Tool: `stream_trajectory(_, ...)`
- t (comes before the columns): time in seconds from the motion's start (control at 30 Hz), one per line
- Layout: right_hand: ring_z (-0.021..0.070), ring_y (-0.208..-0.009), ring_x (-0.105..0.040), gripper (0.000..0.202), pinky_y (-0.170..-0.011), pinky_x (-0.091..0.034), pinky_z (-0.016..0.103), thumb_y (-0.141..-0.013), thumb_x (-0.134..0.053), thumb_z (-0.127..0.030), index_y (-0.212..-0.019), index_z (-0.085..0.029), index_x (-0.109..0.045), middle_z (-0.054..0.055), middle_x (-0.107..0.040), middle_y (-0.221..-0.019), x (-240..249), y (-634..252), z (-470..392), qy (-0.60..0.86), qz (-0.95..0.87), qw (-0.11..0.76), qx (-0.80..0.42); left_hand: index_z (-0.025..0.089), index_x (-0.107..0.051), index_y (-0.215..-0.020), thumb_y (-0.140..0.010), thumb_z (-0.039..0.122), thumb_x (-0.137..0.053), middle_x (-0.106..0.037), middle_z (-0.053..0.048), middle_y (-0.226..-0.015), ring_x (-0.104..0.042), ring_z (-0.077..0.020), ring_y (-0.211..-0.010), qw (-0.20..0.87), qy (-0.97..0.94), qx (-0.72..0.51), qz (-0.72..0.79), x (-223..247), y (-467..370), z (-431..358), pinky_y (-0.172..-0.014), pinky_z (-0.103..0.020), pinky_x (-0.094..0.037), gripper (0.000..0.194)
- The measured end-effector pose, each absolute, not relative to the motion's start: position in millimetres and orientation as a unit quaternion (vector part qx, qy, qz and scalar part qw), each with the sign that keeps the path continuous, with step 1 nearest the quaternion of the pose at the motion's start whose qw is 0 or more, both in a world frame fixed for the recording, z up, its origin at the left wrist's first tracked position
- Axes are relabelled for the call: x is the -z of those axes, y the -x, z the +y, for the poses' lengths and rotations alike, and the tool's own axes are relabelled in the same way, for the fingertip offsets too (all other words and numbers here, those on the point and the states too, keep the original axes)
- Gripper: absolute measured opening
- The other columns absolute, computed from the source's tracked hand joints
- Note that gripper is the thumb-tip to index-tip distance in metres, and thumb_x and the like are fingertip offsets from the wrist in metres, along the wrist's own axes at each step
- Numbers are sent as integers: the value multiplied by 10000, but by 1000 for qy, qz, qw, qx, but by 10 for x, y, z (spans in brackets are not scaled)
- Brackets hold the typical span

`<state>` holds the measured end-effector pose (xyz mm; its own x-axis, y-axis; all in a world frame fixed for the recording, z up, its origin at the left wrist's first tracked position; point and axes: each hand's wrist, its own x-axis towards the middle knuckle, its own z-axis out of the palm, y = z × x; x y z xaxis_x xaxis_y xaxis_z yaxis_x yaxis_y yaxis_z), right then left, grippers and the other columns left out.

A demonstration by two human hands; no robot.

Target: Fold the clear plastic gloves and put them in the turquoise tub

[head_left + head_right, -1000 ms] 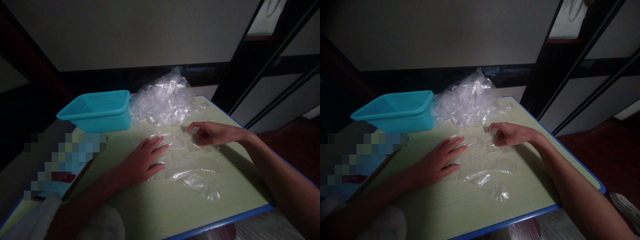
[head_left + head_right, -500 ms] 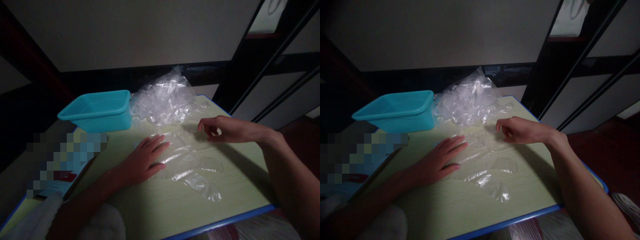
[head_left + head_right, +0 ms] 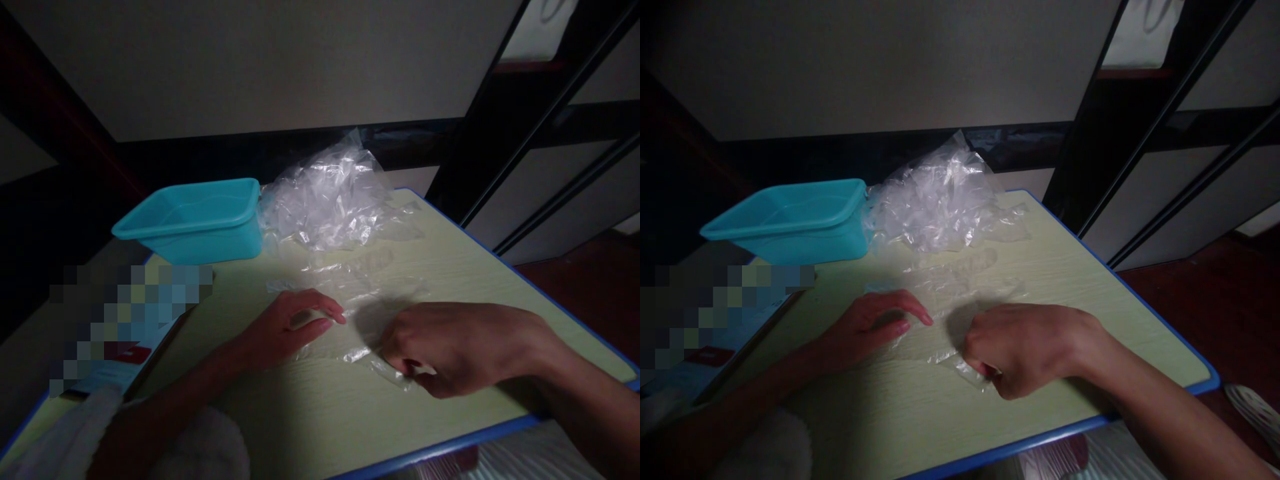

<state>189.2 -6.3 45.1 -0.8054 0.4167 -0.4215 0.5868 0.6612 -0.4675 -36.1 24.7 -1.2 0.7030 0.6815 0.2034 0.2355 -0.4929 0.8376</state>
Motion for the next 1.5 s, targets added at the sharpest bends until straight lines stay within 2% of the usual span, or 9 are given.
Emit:
stream_trajectory(0.17,127,-599,-461,150,-557,-327,255,-592,-511,-14,-632,-155,-545,17,-560,-679,-467,-1909,-22,-279,899,154,300,143,-671,-843,-804,160,-490,-699,-45,-851,-635,-142,-802,429,-834,-236,253,51,353,261,-745,-248,-462,186)
stream_trajectory(0.33,155,-789,-535,203,-719,-400,250,-641,-550,24,-768,-131,-587,49,-592,-848,-564,-1971,4,-269,902,89,324,146,-666,-881,-804,164,-493,-684,-42,-867,-621,-145,-795,424,-844,-205,257,46,356,257,-722,-248,-452,190)
stream_trajectory(0.47,136,-755,-540,231,-701,-404,228,-665,-538,53,-812,-120,-582,34,-590,-807,-575,-2010,73,-279,901,39,330,141,-660,-895,-816,197,-485,-668,-47,-855,-610,-160,-775,410,-852,-186,267,53,368,252,-694,-267,-446,200)
stream_trajectory(0.57,115,-664,-518,185,-635,-389,224,-710,-520,25,-782,-139,-568,-1,-563,-721,-506,-2008,154,-305,902,17,306,133,-656,-895,-818,203,-479,-658,-55,-831,-607,-167,-764,397,-858,-187,269,65,371,244,-692,-281,-450,206)
stream_trajectory(0.87,130,-693,-524,54,-629,-391,247,-837,-513,-171,-885,-157,-533,18,-577,-794,-409,-2035,273,-400,878,-113,239,107,-646,-801,-782,77,-525,-577,-28,-751,-550,-116,-708,351,-883,-253,179,-1,305,137,-666,-225,-429,125)
stream_trajectory(1.0,140,-757,-539,187,-667,-401,251,-766,-641,-217,-910,-161,-536,16,-583,-861,-422,-2039,282,-358,891,-77,270,130,-669,-956,-766,86,-561,-563,-40,-845,-537,-141,-790,348,-900,-199,173,1,303,70,-713,-251,-439,222)
stream_trajectory(1.1,149,-807,-540,280,-694,-404,253,-712,-669,-122,-952,-150,-528,28,-581,-921,-388,-2006,281,-343,896,-39,280,160,-664,-1042,-747,109,-613,-528,-42,-881,-513,-155,-821,333,-913,-169,164,15,308,46,-744,-273,-439,304)
stream_trajectory(1.2,149,-848,-532,343,-728,-407,254,-696,-611,-33,-1004,-144,-506,39,-566,-957,-335,-1974,281,-327,899,-40,290,150,-679,-1010,-737,100,-631,-518,-45,-869,-502,-165,-830,318,-923,-145,163,16,302,48,-751,-279,-432,282)
stream_trajectory(1.5,100,-604,-480,377,-538,-349,212,-679,-482,23,-1016,-143,-444,-32,-504,-714,-291,-1941,295,-358,890,-58,278,140,-648,-1050,-760,88,-602,-571,-50,-901,-534,-171,-848,289,-938,-111,158,6,280,58,-794,-293,-422,298)
